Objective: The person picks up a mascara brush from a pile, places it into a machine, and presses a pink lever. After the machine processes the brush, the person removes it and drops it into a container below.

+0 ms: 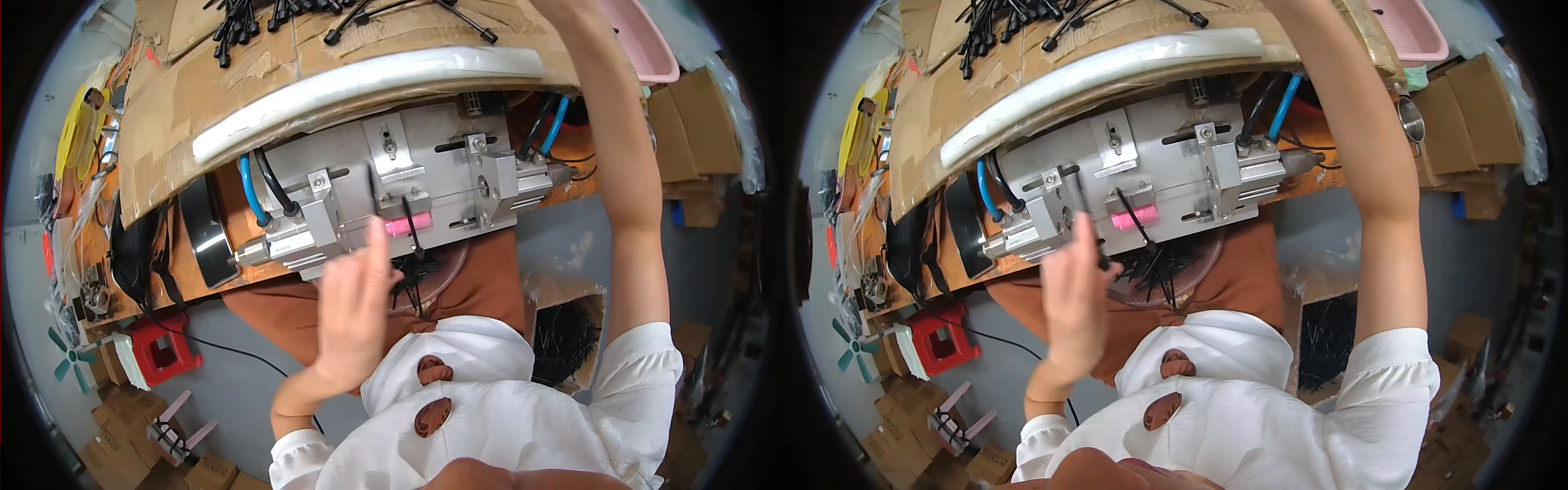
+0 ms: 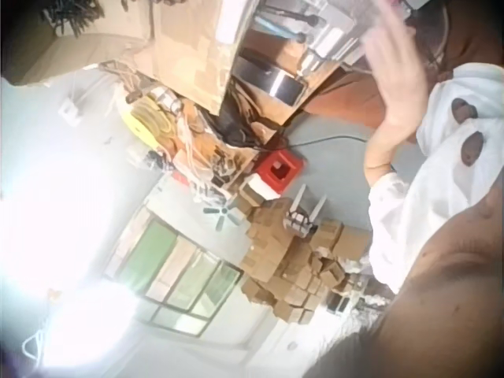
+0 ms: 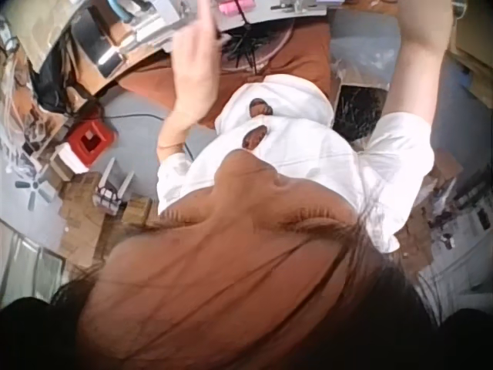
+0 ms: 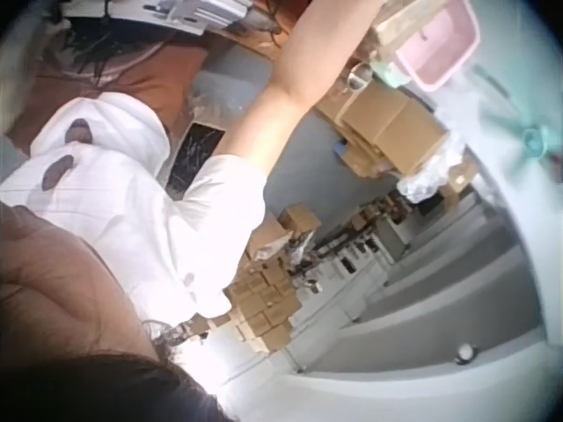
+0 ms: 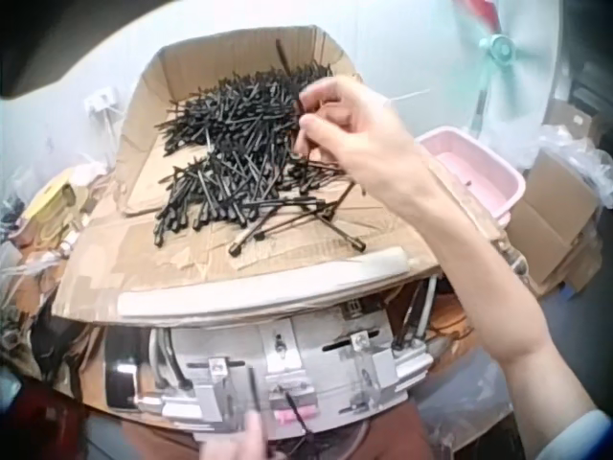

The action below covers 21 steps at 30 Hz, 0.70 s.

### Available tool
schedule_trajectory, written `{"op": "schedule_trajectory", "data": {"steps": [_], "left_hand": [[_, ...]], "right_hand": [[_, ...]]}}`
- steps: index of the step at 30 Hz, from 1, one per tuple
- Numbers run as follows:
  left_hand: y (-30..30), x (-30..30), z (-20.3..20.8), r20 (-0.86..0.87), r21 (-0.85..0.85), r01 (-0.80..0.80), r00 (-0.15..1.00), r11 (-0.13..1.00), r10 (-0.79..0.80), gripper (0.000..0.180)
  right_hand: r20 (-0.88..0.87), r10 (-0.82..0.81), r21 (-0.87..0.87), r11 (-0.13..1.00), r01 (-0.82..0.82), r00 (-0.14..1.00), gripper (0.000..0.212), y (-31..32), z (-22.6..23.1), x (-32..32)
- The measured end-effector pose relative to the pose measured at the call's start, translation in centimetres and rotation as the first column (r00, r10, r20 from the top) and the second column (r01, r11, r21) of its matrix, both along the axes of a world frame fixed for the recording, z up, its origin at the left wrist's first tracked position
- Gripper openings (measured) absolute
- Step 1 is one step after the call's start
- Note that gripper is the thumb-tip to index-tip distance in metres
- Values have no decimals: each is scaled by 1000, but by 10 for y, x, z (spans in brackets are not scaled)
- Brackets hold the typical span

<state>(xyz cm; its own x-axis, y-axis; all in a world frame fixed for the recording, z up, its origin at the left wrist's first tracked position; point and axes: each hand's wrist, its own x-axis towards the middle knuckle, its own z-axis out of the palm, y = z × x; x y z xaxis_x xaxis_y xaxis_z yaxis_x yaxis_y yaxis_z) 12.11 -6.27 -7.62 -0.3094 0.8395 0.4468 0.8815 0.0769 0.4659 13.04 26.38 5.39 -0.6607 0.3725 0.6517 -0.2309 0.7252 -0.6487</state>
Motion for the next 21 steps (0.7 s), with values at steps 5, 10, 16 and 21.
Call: {"op": "schedule_trajectory", "data": {"steps": [5,10,16,21], "left_hand": [[9,33,-34,-50,-158,-39,998,987,31,71],[16,36,-34,-83,-199,-65,995,978,49,71],[15,32,-32,-119,-239,-59,992,969,31,71],[50,-22,31,-182,-9,49,982,999,-50,50]], "right_hand": [[-109,267,-428,857,-288,957,20,-5,-6,46],[-98,71,-614,781,-117,993,21,-54,4,104],[-103,-125,-142,984,110,987,21,-125,-70,129],[123,-171,205,968,143,978,64,-187,-142,143]]}}
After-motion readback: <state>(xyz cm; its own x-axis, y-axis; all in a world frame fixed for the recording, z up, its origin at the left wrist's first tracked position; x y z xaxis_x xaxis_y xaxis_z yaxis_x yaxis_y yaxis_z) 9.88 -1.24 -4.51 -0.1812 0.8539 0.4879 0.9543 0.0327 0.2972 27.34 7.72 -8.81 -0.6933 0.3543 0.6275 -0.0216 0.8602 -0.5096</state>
